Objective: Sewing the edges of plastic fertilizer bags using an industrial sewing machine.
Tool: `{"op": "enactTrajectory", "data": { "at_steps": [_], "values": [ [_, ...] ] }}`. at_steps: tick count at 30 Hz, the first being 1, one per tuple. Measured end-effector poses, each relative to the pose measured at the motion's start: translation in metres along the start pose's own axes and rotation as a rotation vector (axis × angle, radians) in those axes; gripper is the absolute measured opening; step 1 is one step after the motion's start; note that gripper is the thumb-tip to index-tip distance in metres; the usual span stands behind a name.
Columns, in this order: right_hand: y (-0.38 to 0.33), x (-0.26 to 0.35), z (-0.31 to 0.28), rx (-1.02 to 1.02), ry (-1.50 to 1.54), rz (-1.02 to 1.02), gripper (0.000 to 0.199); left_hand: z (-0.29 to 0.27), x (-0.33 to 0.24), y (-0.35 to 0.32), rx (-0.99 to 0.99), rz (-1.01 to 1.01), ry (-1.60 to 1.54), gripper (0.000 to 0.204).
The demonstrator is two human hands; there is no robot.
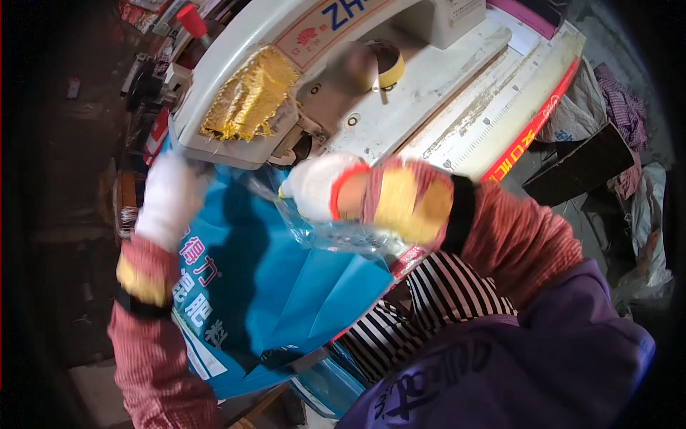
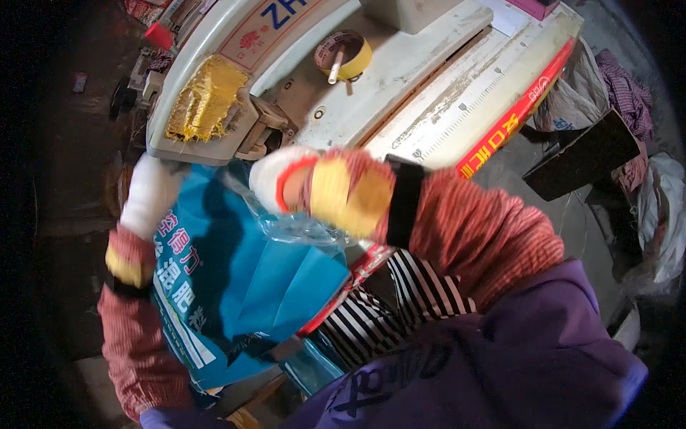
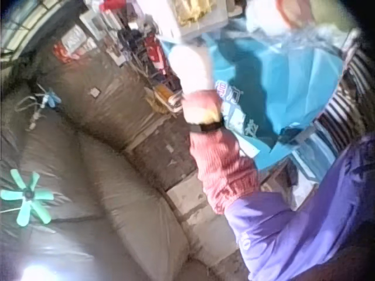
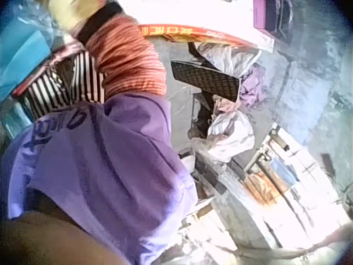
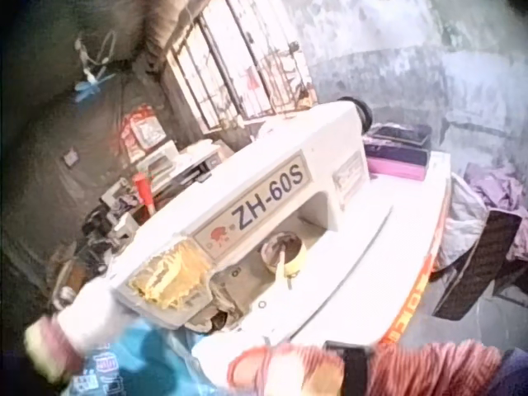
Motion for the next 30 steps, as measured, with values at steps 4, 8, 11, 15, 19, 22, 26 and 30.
{"op": "enactTrajectory", "data": {
  "at_steps": [4,8,11,15,19,22,26,30],
  "values": [
    [0.005,-0.015,-0.011,0.163,0.268,-0.213,0.042,-0.038,-0.145,-0.039,0.055,0.372,0.037,0.008],
    [0.032,-0.009,0.008,0.023,0.168,-0.348,0.033,-0.01,-0.213,-0.06,0.091,0.609,-0.089,0.045],
    [0.033,-0.005,0.014,-0.013,-0.456,-0.567,0.024,0.004,-0.221,-0.052,0.653,0.675,-0.017,0.026],
    [0.048,-0.011,0.023,-0.034,-0.232,-0.351,0.024,-0.055,-0.219,-0.079,1.146,0.589,-0.375,0.026],
    [0.066,-0.017,0.041,-0.086,-0.257,-0.365,0.023,-0.061,-0.193,-0.046,1.097,-0.079,-0.756,0.034],
    [0.068,-0.016,0.047,-0.162,-0.308,-0.398,0.021,-0.057,-0.19,-0.062,1.349,-0.07,-0.415,0.052],
    [0.046,0.003,0.034,-0.024,-0.388,-0.4,0.02,-0.075,-0.21,-0.101,1.569,0.181,0.282,0.051],
    [0.044,0.011,0.037,-0.07,-0.318,-0.325,0.02,-0.093,-0.2,-0.133,1.376,0.158,0.423,0.057]
  ]
}}
Point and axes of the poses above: each hand's wrist, its own y-axis towards the middle knuckle, its own z-axis out of the palm, x = y × z, the point moved 4 cm from there along y, towards the middle knuckle, and after that the axes turned 7 degrees about -y, right-handed, at the moved point
